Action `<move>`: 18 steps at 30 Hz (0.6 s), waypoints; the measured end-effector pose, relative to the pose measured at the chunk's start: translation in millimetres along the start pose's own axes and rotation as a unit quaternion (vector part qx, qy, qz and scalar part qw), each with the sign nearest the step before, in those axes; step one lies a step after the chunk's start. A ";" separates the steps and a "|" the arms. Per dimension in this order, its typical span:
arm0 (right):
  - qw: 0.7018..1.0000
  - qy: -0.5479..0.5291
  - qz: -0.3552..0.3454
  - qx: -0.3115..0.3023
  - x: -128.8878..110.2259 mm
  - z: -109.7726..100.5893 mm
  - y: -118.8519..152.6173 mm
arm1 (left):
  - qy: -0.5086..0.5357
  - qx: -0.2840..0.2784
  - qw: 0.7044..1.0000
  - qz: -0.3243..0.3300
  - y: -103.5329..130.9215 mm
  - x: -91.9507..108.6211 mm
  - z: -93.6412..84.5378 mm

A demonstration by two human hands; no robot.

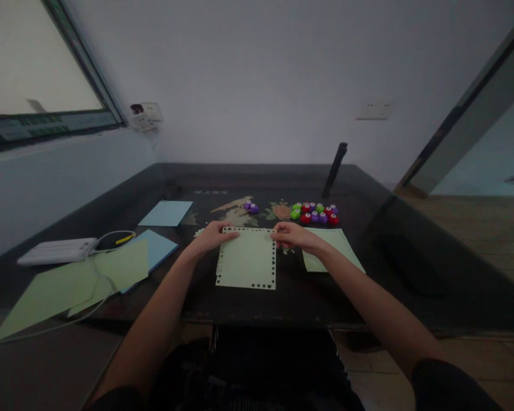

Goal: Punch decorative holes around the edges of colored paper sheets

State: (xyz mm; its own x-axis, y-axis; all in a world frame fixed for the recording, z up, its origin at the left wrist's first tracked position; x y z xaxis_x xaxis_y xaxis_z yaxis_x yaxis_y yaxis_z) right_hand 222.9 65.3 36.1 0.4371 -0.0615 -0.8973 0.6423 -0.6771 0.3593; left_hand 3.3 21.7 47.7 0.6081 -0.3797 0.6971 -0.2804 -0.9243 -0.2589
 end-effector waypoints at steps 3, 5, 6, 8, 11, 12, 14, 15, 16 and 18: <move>1.000 -0.023 0.001 -0.007 0.1 3.0 12.5 | 0.024 0.029 0.999 -0.013 0.6 1.5 -0.5; 0.999 -0.028 -0.002 0.021 0.1 2.2 16.8 | 0.026 0.036 0.999 -0.014 0.5 2.6 1.6; 0.999 -0.025 -0.003 0.031 0.0 2.2 18.3 | 0.029 0.037 0.999 -0.014 0.3 2.9 2.9; 1.000 -0.009 -0.006 0.029 -0.9 4.5 20.8 | 0.042 0.043 0.998 -0.013 -0.2 3.2 4.5; 0.999 0.027 -0.004 -0.017 -2.2 12.5 25.6 | 0.071 0.067 0.995 -0.016 -0.3 3.3 4.9; 0.999 0.041 0.002 -0.029 -2.1 15.1 27.7 | 0.084 0.079 0.993 -0.019 -0.1 3.6 5.0; 0.996 0.075 0.018 -0.044 -1.2 19.8 32.2 | 0.114 0.102 0.988 -0.027 0.8 4.9 5.7; 0.994 0.096 0.022 -0.044 -1.0 21.6 34.6 | 0.127 0.111 0.985 -0.031 1.3 6.0 6.3; 0.992 0.118 0.023 -0.040 -1.2 22.9 36.8 | 0.136 0.120 0.983 -0.034 1.7 7.5 6.9; 0.988 0.151 0.022 -0.021 -1.3 23.4 40.4 | 0.141 0.128 0.981 -0.034 1.8 11.5 8.1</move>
State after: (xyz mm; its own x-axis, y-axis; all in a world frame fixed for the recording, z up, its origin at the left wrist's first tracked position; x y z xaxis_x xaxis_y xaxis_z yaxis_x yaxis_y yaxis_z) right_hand 233.5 20.9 45.9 0.6289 0.1363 -0.7654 0.6411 -0.6479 0.4113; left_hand 15.8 15.3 49.8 0.3796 -0.3248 0.8662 -0.0285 -0.9400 -0.3400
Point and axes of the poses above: each hand's wrist, its own y-axis away from the middle knuckle, its own z-axis out of the palm, x = y × z, the point moved 6 cm from there along -y, towards the middle knuckle, and after that the axes turned 15 degrees about z, right-handed, at the moved point
